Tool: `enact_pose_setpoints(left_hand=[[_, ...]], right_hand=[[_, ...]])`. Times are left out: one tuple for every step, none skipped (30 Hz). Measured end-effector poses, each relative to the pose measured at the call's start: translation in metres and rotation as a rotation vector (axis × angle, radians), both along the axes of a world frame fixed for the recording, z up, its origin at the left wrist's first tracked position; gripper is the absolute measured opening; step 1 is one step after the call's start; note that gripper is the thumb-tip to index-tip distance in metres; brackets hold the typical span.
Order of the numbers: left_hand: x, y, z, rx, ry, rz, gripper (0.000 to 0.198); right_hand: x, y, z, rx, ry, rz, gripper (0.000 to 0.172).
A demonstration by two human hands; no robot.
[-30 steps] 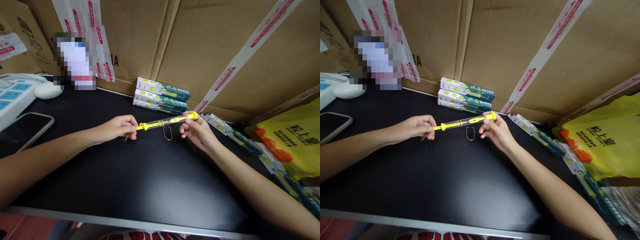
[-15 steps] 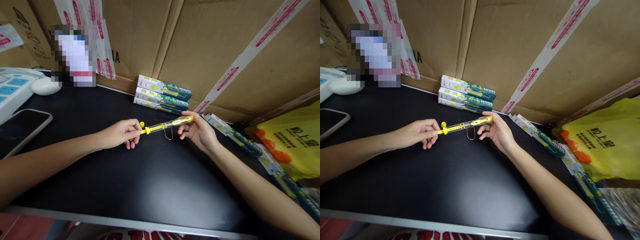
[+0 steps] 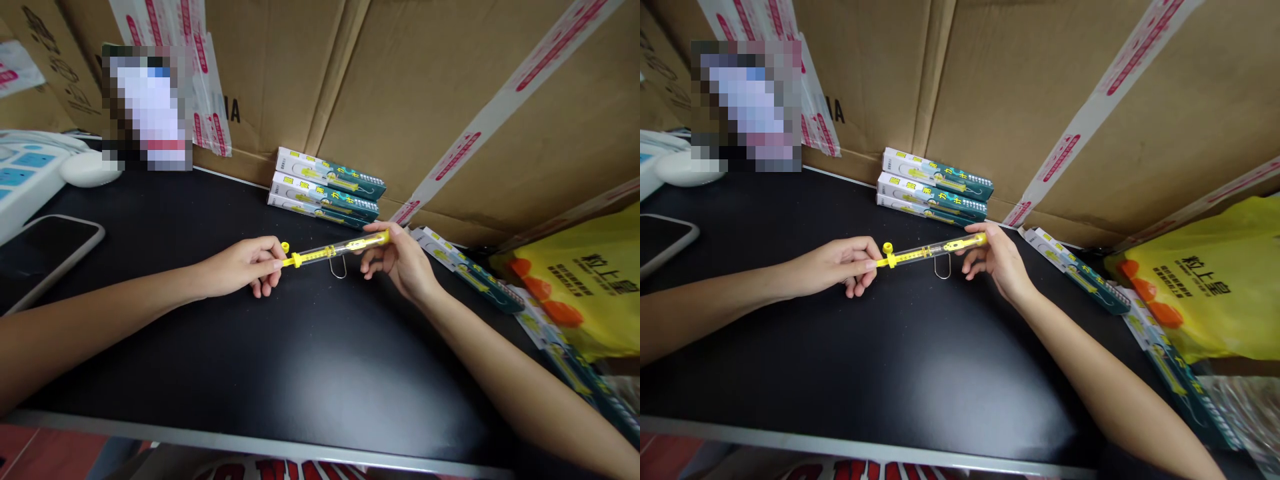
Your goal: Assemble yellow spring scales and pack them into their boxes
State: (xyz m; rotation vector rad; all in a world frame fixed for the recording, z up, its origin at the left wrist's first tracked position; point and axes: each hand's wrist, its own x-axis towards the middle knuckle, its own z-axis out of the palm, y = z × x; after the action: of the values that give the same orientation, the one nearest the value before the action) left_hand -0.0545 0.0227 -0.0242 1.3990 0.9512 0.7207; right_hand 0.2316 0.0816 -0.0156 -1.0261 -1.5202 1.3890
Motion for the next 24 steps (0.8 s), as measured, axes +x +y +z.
enact_pose_setpoints(left_hand=[[0.0, 0.0, -0.001, 0.012, 0.001, 0.005, 0.009], [0.0, 0.0, -0.002, 0.023, 0.002, 0.01, 0.008], [0.0, 0.0, -0.003, 0.034, 0.002, 0.016, 0.008], [0.0, 0.0, -0.004, 0.046, 0.003, 0.023, 0.008], [0.0, 0.001, -0.006, 0.06, 0.004, 0.031, 0.008], [0.0, 0.001, -0.007, 0.074, 0.005, 0.038, 0.007], [0.0, 0.001, -0.008, 0.088, 0.009, 0.045, 0.007], [0.0, 0.001, -0.008, 0.103, 0.014, 0.05, 0.007], [0.0, 0.001, -0.009, 0.118, 0.019, 0.055, 0.007], [0.0, 0.0, -0.008, 0.134, 0.028, 0.059, 0.007], [0.0, -0.001, -0.008, 0.15, 0.041, 0.063, 0.007], [0.0, -0.001, -0.007, 0.167, 0.055, 0.068, 0.008], [0.0, -0.002, -0.006, 0.183, 0.069, 0.074, 0.009], [0.0, -0.004, -0.005, 0.197, 0.084, 0.082, 0.009], [0.001, -0.005, -0.004, 0.208, 0.096, 0.089, 0.009], [0.001, -0.006, -0.004, 0.218, 0.103, 0.094, 0.008], [0.001, -0.007, -0.004, 0.226, 0.106, 0.099, 0.008], [0.001, -0.007, -0.004, 0.234, 0.107, 0.1, 0.008], [0.001, -0.008, -0.004, 0.243, 0.106, 0.101, 0.007], [0.001, -0.008, -0.004, 0.25, 0.103, 0.101, 0.007], [0.001, -0.008, -0.004, 0.256, 0.1, 0.104, 0.007], [0.001, -0.008, -0.004, 0.259, 0.097, 0.107, 0.007], [0.001, -0.007, -0.005, 0.259, 0.092, 0.112, 0.008], [0.001, -0.007, -0.005, 0.256, 0.088, 0.117, 0.008]], right_hand=[[0.0, 0.001, 0.001, -0.026, 0.001, 0.009, 0.038], [0.001, 0.001, 0.003, -0.05, 0.003, 0.018, 0.038], [0.001, 0.001, 0.005, -0.064, 0.006, 0.026, 0.038], [0.002, 0.002, 0.006, -0.069, 0.005, 0.034, 0.037], [0.002, 0.002, 0.007, -0.064, 0.002, 0.039, 0.035], [0.003, 0.003, 0.008, -0.059, -0.005, 0.044, 0.033], [0.004, 0.004, 0.009, -0.056, -0.013, 0.047, 0.031], [0.006, 0.005, 0.009, -0.057, -0.022, 0.049, 0.03], [0.007, 0.005, 0.009, -0.059, -0.032, 0.051, 0.029], [0.009, 0.006, 0.009, -0.062, -0.045, 0.053, 0.03], [0.01, 0.007, 0.008, -0.062, -0.059, 0.055, 0.031], [0.011, 0.008, 0.008, -0.057, -0.073, 0.054, 0.032], [0.012, 0.009, 0.008, -0.048, -0.086, 0.049, 0.033], [0.013, 0.009, 0.008, -0.038, -0.099, 0.041, 0.034], [0.014, 0.01, 0.008, -0.028, -0.112, 0.029, 0.035], [0.014, 0.01, 0.009, -0.021, -0.124, 0.018, 0.035], [0.015, 0.01, 0.01, -0.02, -0.137, 0.009, 0.036], [0.015, 0.011, 0.011, -0.025, -0.151, 0.003, 0.037], [0.016, 0.011, 0.012, -0.035, -0.164, -0.001, 0.037], [0.016, 0.011, 0.012, -0.046, -0.177, -0.004, 0.039], [0.017, 0.012, 0.013, -0.056, -0.189, -0.007, 0.04], [0.018, 0.012, 0.013, -0.062, -0.2, -0.011, 0.041], [0.019, 0.013, 0.014, -0.064, -0.208, -0.016, 0.043], [0.02, 0.014, 0.014, -0.065, -0.215, -0.018, 0.044]])
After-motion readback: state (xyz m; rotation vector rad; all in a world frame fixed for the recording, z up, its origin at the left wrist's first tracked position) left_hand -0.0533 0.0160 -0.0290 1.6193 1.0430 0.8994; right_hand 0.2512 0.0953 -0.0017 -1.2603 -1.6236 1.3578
